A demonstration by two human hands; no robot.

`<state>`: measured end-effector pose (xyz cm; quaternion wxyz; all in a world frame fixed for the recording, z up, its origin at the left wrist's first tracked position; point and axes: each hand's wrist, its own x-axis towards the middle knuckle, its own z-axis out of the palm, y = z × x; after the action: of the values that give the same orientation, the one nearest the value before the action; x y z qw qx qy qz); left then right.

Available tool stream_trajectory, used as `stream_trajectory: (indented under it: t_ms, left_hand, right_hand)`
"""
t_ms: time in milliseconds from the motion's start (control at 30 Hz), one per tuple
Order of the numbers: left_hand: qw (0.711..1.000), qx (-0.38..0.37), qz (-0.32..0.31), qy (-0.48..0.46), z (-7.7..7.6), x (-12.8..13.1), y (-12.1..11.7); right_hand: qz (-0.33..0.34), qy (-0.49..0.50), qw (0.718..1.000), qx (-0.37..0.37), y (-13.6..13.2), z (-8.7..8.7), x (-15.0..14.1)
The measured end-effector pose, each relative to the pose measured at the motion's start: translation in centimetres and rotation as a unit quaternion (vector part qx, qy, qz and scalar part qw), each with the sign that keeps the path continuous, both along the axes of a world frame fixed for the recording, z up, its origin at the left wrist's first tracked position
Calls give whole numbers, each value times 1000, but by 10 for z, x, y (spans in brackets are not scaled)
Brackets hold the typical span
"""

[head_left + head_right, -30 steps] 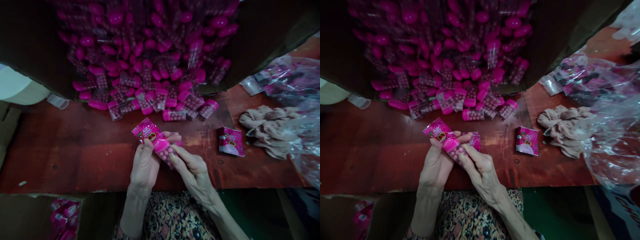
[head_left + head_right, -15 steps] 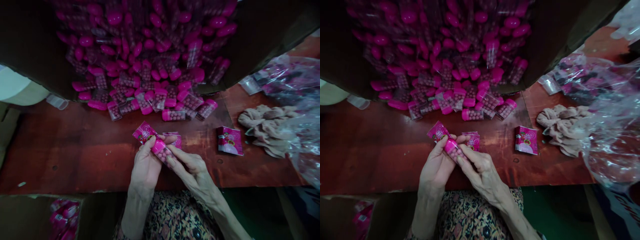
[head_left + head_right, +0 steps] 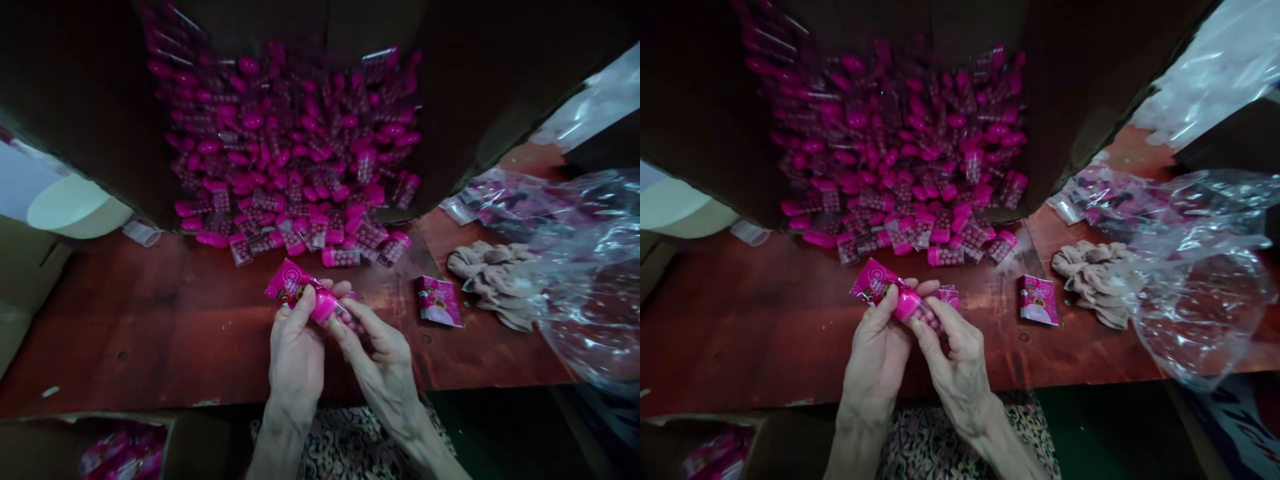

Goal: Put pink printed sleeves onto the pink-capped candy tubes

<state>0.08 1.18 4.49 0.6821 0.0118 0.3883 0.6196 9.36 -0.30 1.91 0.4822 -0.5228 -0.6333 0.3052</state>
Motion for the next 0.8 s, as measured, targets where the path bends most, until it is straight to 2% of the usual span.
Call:
stream_trajectory:
  t_ms: [100,233,333,433,500,567,633,733,800]
  left_hand:
    - [999,-20,-8,-41,11,-4,3]
    - [997,-29,-20,-63,25,-1,2]
    - [1000,12,19,12,27,7,-5]
    - [988,50,80,122,23,14,-13]
    - [983,58,90,146,21,14,-16]
    - [991,55,69,105,21,11,-16]
    - [998,40,29,32,24,6,-12]
    - [998,2,-29,-47,28,2,-7]
    - [999,2,-26,-46,29,5,-6]
  right_hand:
    - [21,-10,999,44,3,6,4]
    - [33,29,999,22,3,12,7]
    - [37,36,998,22,-1,17,4]
    - [35,-16,995,93,-10,20,-2]
    - [15,-46,988,148,-15,20,-6]
    - [-3,-57,983,174,-18,19,-8]
    - [-8,-49,986,162,-18,18,-8]
    - [-21,4,995,98,-15,18,-7]
    - [-37,39,997,53,-15,17,-9]
